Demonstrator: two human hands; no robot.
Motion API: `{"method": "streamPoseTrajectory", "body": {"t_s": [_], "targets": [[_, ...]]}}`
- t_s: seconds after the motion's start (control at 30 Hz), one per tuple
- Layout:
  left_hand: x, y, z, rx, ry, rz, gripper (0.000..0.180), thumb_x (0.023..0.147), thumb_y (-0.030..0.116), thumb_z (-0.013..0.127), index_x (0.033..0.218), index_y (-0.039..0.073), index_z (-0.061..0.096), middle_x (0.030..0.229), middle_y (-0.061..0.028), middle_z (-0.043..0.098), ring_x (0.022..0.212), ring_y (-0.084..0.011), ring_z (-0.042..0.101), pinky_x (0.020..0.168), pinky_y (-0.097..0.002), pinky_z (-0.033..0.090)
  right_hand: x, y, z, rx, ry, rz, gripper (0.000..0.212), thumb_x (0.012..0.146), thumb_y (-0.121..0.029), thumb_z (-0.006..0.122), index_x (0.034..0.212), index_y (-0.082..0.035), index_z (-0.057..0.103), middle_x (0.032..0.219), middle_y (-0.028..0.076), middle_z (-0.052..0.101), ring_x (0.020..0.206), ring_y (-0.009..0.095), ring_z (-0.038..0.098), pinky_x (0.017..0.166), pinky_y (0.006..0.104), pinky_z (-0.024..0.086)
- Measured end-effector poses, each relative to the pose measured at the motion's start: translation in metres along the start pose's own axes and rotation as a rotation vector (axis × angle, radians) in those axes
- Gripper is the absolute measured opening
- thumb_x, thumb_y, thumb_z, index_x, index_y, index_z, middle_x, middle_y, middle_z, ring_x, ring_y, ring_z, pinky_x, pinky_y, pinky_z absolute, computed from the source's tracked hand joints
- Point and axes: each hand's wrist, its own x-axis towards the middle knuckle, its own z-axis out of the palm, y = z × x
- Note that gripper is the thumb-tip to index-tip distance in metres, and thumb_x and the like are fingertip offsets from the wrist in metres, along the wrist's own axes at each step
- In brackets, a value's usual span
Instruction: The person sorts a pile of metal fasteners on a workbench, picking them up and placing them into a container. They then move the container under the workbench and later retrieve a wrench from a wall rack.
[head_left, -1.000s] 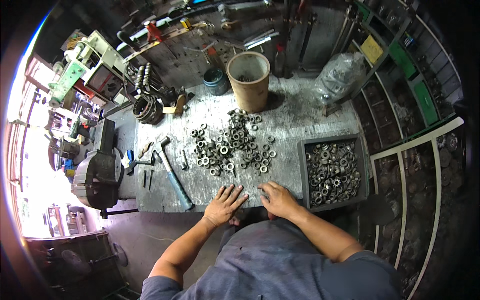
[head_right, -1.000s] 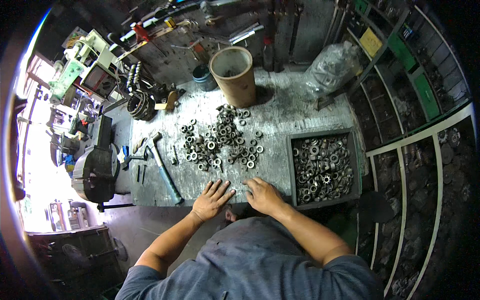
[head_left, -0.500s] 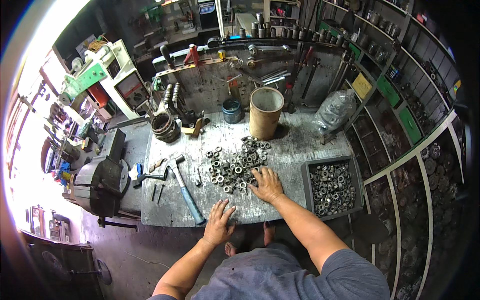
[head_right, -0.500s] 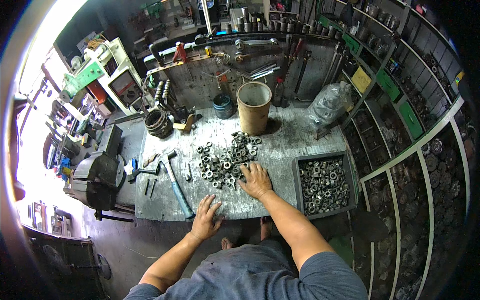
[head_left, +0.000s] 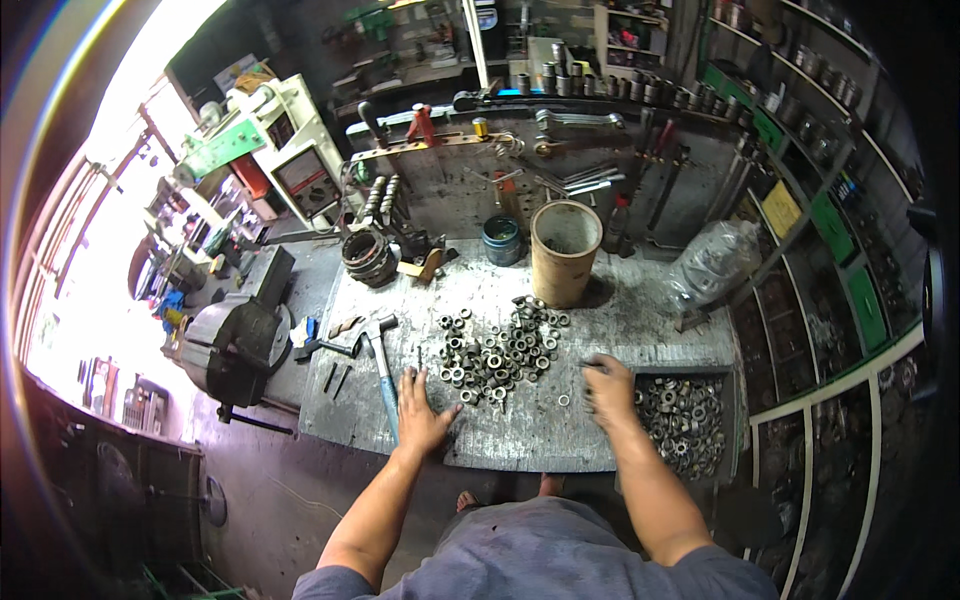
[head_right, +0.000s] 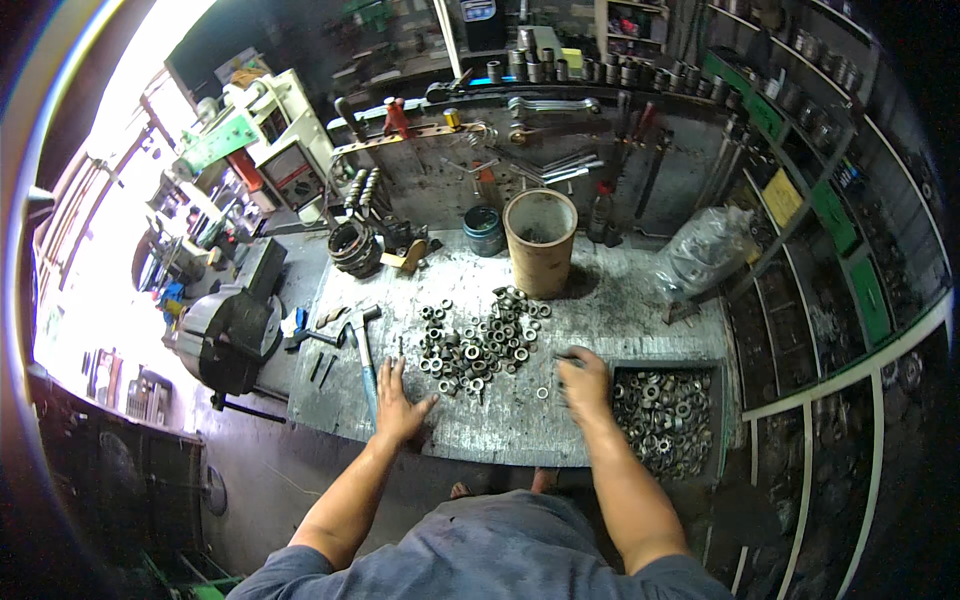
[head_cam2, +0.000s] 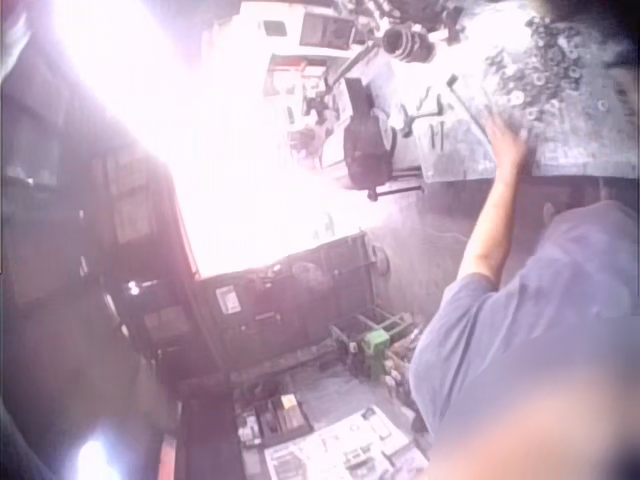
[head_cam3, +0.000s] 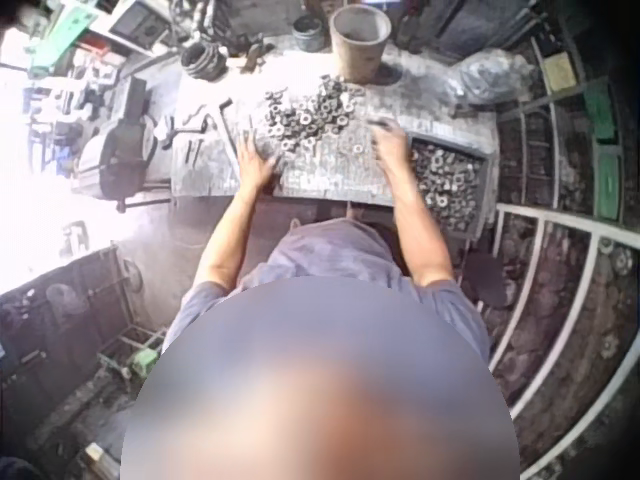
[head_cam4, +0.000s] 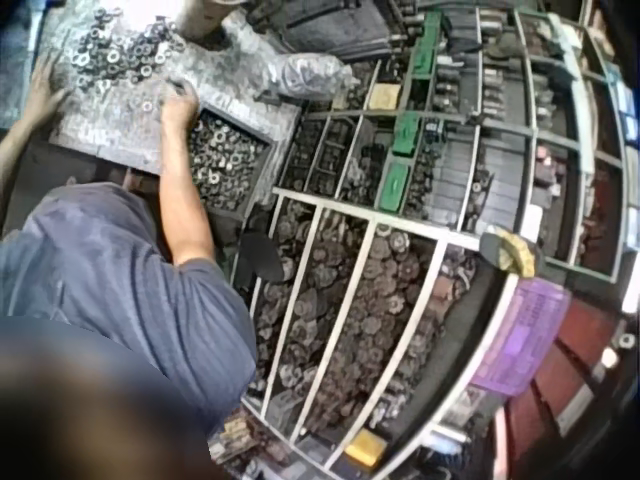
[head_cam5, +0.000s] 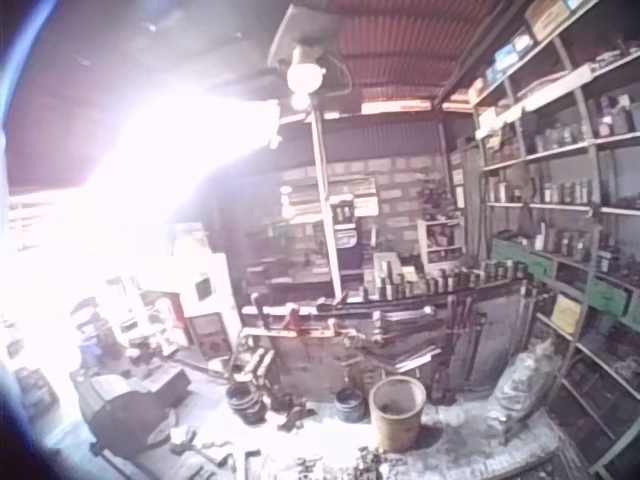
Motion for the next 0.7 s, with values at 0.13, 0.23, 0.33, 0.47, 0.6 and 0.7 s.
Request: {"method": "streamPoseTrajectory", "body": {"t_s": [0.13, 0.23, 0.33, 0.47, 0.6, 0.7], "targets": [[0.029, -0.001, 0.006, -0.001, -0.051, -0.189, 0.122, 0.075, 0.052, 0.095, 0.167, 0.008, 0.029, 0.174, -0.0302, 0.021, 0.162, -0.0488, 0.019, 0.132, -0.0538, 0.022, -0.039, -0.042, -0.103, 0.195, 0.043, 0.123, 0.019, 0.091, -0.006, 0.072, 0.109, -0.001, 0.073, 0.092, 0.010, 0.071, 0.068, 0.015, 0.064, 0.054, 0.0329, 0.049], [0.033, 0.021, 0.010, 0.130, -0.115, -0.056, 0.132, 0.067, 0.067, 0.093, 0.169, 0.015, 0.028, 0.175, -0.0291, 0.018, 0.163, -0.0487, 0.014, 0.133, -0.0602, 0.014, -0.062, -0.061, -0.137, -0.637, 0.295, -0.509, 0.020, 0.088, -0.001, 0.073, 0.107, 0.001, 0.072, 0.099, 0.013, 0.072, 0.089, 0.024, 0.070, 0.079, 0.0403, 0.056], [0.038, 0.050, 0.015, 0.162, -0.295, 0.186, 0.139, 0.060, 0.070, 0.095, 0.171, 0.023, 0.026, 0.178, -0.0262, 0.008, 0.165, -0.0476, 0.006, 0.133, -0.0622, 0.008, -0.098, -0.083, -0.150, -1.117, 0.173, -0.307, 0.039, 0.081, -0.016, 0.086, 0.115, -0.001, 0.075, 0.118, 0.022, 0.073, 0.109, 0.041, 0.070, 0.100, 0.0494, 0.054], [0.062, 0.067, 0.016, 0.250, -0.416, 0.341, 0.138, 0.059, 0.084, 0.085, 0.170, 0.021, 0.031, 0.178, -0.0263, 0.010, 0.164, -0.0497, 0.009, 0.132, -0.0648, 0.009, -0.098, -0.098, -0.100, -1.180, 0.191, -0.491, 0.057, 0.077, -0.031, 0.093, 0.121, -0.001, 0.075, 0.134, 0.024, 0.065, 0.128, 0.044, 0.061, 0.112, 0.0527, 0.048], [0.088, 0.064, 0.010, 0.261, -0.333, 0.322, 0.134, 0.061, 0.080, 0.087, 0.168, 0.019, 0.034, 0.177, -0.0280, 0.015, 0.164, -0.0481, 0.012, 0.131, -0.0657, 0.010, -0.024, -0.094, 0.007, -1.016, -0.269, -0.534, 0.065, 0.089, -0.044, 0.084, 0.137, -0.001, 0.067, 0.141, 0.024, 0.063, 0.133, 0.044, 0.059, 0.113, 0.0484, 0.049], [0.110, 0.061, 0.002, 0.269, -0.359, 0.220, 0.135, 0.062, 0.080, 0.087, 0.169, 0.017, 0.034, 0.176, -0.0296, 0.018, 0.163, -0.0503, 0.014, 0.130, -0.0664, 0.013, 0.047, -0.077, 0.106, -1.177, -0.401, -0.770, 0.072, 0.093, -0.047, 0.080, 0.149, -0.007, 0.060, 0.154, 0.027, 0.053, 0.145, 0.045, 0.050, 0.120, 0.0500, 0.044]]}}
